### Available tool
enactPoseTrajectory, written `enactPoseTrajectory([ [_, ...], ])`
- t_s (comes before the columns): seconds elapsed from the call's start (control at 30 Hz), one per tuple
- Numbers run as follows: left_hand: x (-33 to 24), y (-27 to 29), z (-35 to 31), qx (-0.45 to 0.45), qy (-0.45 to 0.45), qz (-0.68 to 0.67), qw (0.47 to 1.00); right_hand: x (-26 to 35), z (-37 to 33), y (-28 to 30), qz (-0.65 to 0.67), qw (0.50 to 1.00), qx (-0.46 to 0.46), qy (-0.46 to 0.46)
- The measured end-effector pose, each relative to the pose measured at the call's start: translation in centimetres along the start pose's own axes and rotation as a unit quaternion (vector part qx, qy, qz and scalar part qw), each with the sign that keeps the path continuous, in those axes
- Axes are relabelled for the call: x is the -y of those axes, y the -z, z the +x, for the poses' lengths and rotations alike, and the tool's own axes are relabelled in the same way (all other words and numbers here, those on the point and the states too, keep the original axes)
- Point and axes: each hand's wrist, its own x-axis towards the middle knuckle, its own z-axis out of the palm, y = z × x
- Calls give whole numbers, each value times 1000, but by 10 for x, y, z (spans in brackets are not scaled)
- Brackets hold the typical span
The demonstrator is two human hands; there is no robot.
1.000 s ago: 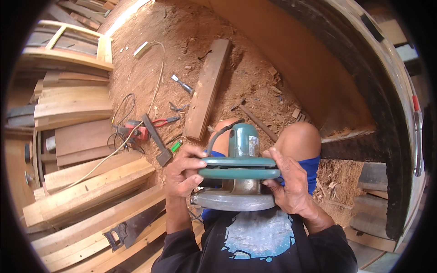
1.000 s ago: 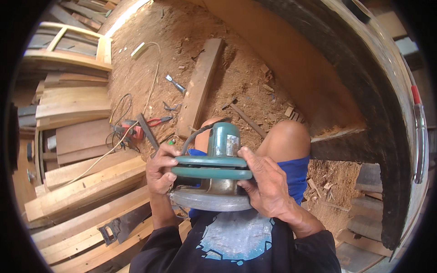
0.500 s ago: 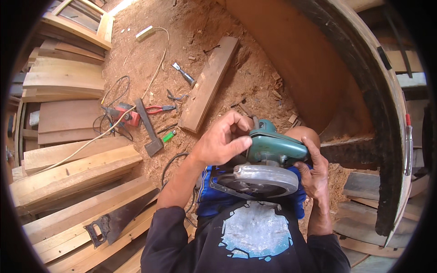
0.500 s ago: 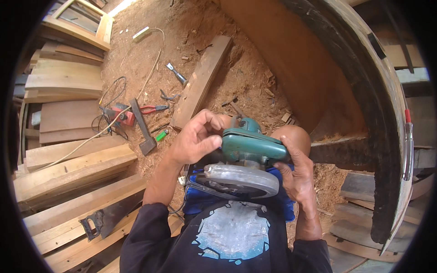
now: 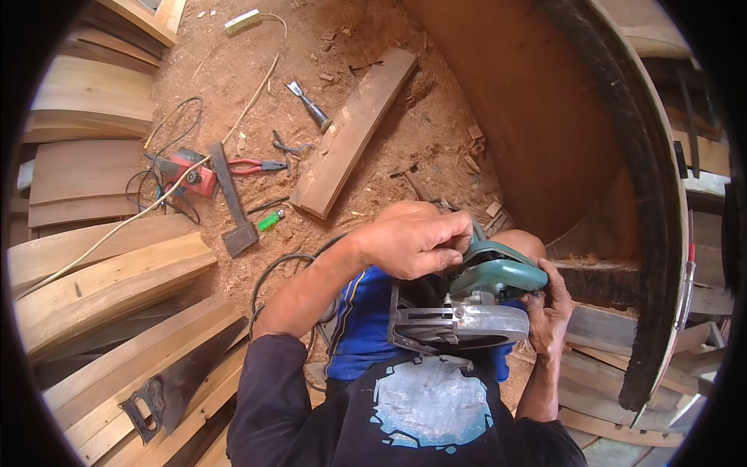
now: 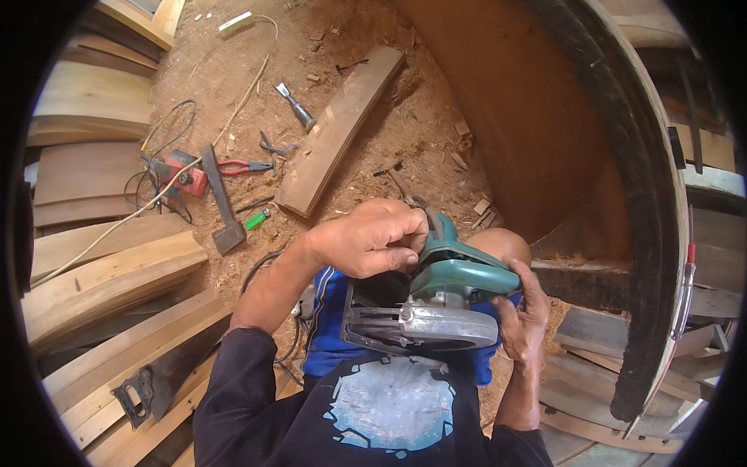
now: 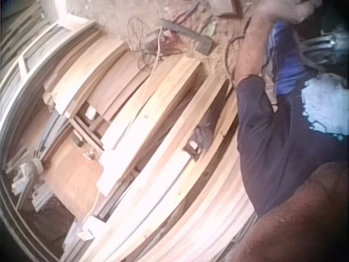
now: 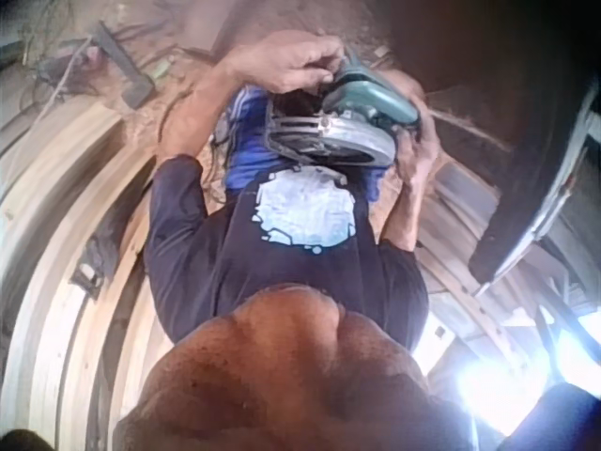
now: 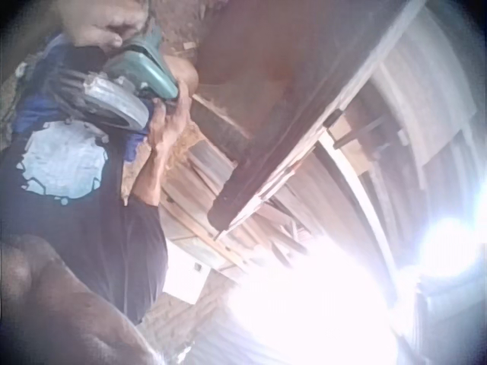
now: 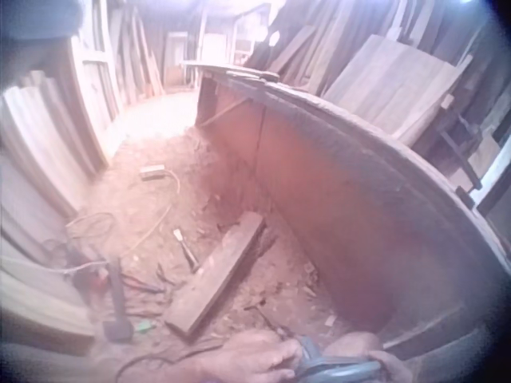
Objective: The person manipulates a circular saw by turning an adjustment knob and moving the metal guide plate by hand.
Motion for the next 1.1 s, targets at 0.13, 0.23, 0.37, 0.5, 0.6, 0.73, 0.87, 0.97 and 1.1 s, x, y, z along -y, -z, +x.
enactPoseTrajectory([
  [0.13,4,-10,-5,-46,-22,-33,998,17,3,5,-132,989,-6,64],
  [0.23,7,-13,-10,-78,-125,-27,989,23,5,6,-121,992,-2,48],
  [0.37,11,-17,-12,-27,-82,-118,989,28,3,7,-159,987,1,32],
  [0.5,0,-19,-11,-48,-56,-75,994,35,5,9,-192,981,1,33],
  [0.6,0,-20,-13,-84,-72,-53,992,35,4,8,-199,980,4,27],
  [0.73,-5,-15,-14,-107,-66,-17,992,32,0,7,-192,981,-2,17],
  [0.87,0,-20,-11,-169,-66,-71,981,30,-1,5,-179,983,-12,34],
  [0.97,-2,-20,-10,-170,-77,-54,981,31,-2,4,-193,980,-18,39],
  [1.1,-5,-23,-11,-159,-40,-123,979,31,-2,3,-168,985,-21,37],
])
